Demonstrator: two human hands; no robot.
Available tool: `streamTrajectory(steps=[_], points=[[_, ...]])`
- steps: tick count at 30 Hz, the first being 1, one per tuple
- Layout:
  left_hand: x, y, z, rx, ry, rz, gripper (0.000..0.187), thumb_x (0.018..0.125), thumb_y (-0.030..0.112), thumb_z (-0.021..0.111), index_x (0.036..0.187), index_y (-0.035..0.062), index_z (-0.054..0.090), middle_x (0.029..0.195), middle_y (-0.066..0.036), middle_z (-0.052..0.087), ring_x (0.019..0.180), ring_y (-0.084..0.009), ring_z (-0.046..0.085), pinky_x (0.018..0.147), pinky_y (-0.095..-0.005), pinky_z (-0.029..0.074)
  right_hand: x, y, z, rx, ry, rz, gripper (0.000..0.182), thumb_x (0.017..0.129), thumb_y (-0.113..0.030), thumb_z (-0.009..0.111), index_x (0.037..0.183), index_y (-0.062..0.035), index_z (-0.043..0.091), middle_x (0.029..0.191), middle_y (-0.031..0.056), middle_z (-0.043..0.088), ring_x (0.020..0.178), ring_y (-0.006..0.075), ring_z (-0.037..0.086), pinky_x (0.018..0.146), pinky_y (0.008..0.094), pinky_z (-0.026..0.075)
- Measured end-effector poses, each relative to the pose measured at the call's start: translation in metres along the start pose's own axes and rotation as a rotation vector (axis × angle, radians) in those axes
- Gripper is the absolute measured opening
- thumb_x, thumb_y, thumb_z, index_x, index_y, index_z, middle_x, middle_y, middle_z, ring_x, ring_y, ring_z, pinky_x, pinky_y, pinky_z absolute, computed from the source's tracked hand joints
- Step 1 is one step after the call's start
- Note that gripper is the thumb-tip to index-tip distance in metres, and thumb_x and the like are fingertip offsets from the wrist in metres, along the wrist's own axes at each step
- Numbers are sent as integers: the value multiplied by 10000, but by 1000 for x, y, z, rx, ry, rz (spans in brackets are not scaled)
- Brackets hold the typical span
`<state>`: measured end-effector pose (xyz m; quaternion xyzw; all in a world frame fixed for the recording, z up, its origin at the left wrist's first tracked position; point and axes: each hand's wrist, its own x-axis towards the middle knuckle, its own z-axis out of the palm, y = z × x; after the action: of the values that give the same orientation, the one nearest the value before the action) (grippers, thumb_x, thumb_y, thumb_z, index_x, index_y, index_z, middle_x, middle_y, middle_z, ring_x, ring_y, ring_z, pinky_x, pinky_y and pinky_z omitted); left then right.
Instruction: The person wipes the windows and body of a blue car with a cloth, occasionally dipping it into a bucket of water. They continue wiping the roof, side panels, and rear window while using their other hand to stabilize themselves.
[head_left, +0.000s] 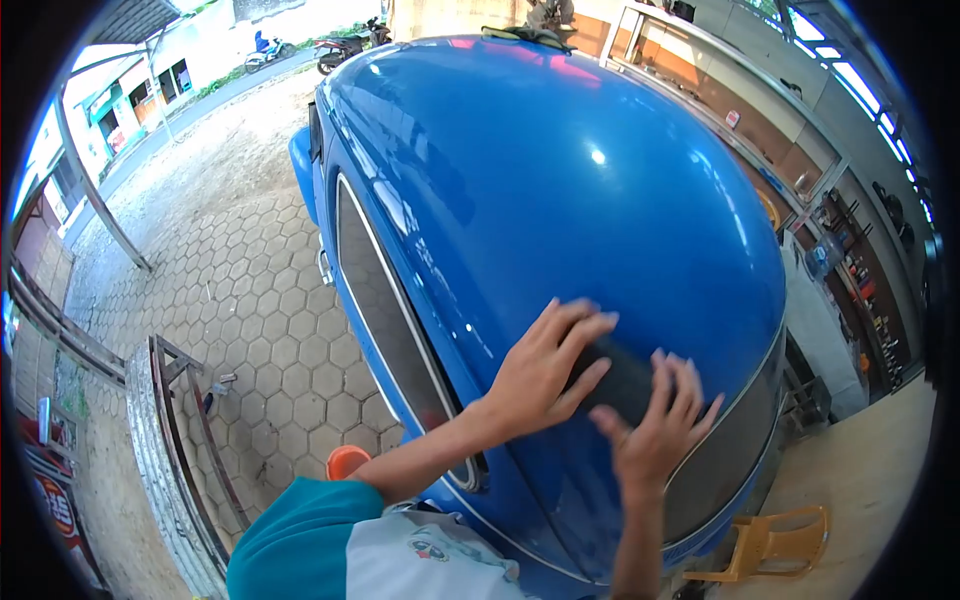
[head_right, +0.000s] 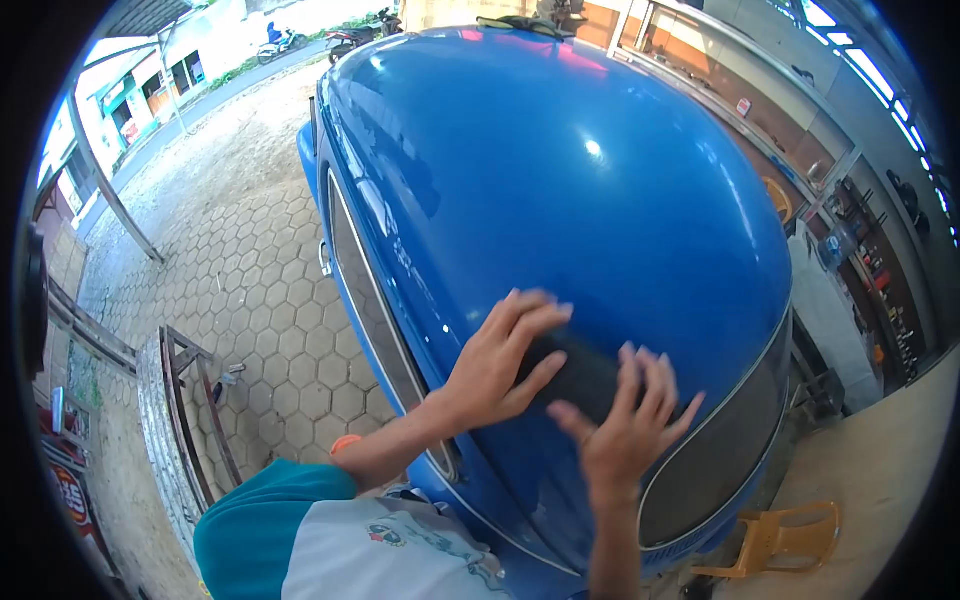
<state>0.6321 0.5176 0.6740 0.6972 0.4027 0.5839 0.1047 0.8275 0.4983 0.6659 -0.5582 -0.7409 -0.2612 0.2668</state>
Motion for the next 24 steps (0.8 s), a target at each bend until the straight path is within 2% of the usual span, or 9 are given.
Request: streamTrajectory(steps=[1, 4, 6, 9, 11, 13, 15, 19, 24], points=[[9, 2, -1, -130, 71, -12, 431, 953, 252, 724, 1361, 151, 628, 1382, -149, 566, 1334, -396, 533, 1213, -608, 331, 19, 10, 6, 27, 9, 64, 950, 885, -876, 437, 1401, -95, 600, 1388, 99, 583, 1396, 311, 502, 1191, 657, 245], [16, 0, -20, 203, 0, 77, 502, 990, 270, 684, 1456, 147, 543, 1538, -164, 447, 1458, -434, 419, 1223, -617, 290, 72, 57, 28, 87, 21, 243, 865, 950, -781, 487, 1377, -38, 600, 1368, 162, 602, 1317, 354, 551, 1117, 539, 410], [10, -8, -32, 365, -89, 23, 435, 977, 275, 692, 1388, 151, 619, 1524, -160, 478, 1471, -418, 419, 1226, -621, 266, 87, 91, 49, 38, 23, 360, 831, 993, -721, 486, 1411, -9, 577, 1309, 204, 642, 1240, 394, 596, 1039, 507, 470], [1, -17, -42, 512, -165, -53, 393, 961, 206, 691, 1353, 200, 669, 1527, -128, 506, 1487, -373, 418, 1236, -614, 238, 95, 93, 42, 24, -9, 412, 819, 1013, -681, 493, 1467, 0, 533, 1246, 230, 670, 1181, 420, 627, 995, 520, 494], [-5, -23, -45, 549, -221, -38, 457, 961, 218, 685, 1416, 212, 644, 1589, -109, 471, 1519, -358, 380, 1255, -590, 219, 88, 76, 25, 45, -52, 389, 688, 1040, -625, 486, 1546, -159, 499, 1137, 233, 675, 1048, 413, 652, 913, 536, 502], [-13, -28, -38, 621, -186, 6, 460, 959, 209, 666, 1418, 206, 649, 1592, -112, 484, 1525, -350, 374, 1259, -586, 222, 58, 60, 19, 47, 3, 281, 687, 1004, -646, 537, 1547, -227, 512, 1088, 196, 659, 986, 382, 643, 871, 528, 492], [-14, -27, -35, 631, -165, -6, 445, 949, 221, 677, 1393, 229, 675, 1576, -102, 505, 1512, -346, 399, 1250, -594, 245, 25, 35, 0, 60, -19, 207, 749, 940, -676, 615, 1542, -240, 525, 1079, 170, 636, 956, 364, 626, 860, 520, 480], [-17, -32, -34, 653, -149, -24, 422, 934, 245, 671, 1354, 243, 706, 1562, -99, 524, 1497, -361, 419, 1242, -603, 266, -6, 27, 1, 86, -36, 226, 788, 893, -689, 665, 1528, -240, 542, 1182, 173, 621, 1069, 365, 608, 912, 514, 470], [-15, -33, -34, 616, -130, -14, 420, 933, 229, 657, 1351, 213, 701, 1565, -114, 518, 1499, -378, 413, 1246, -599, 256, 95, 140, 46, 100, -16, 386, 755, 938, -671, 617, 1497, -167, 555, 1375, 141, 597, 1253, 367, 565, 1031, 516, 459]])
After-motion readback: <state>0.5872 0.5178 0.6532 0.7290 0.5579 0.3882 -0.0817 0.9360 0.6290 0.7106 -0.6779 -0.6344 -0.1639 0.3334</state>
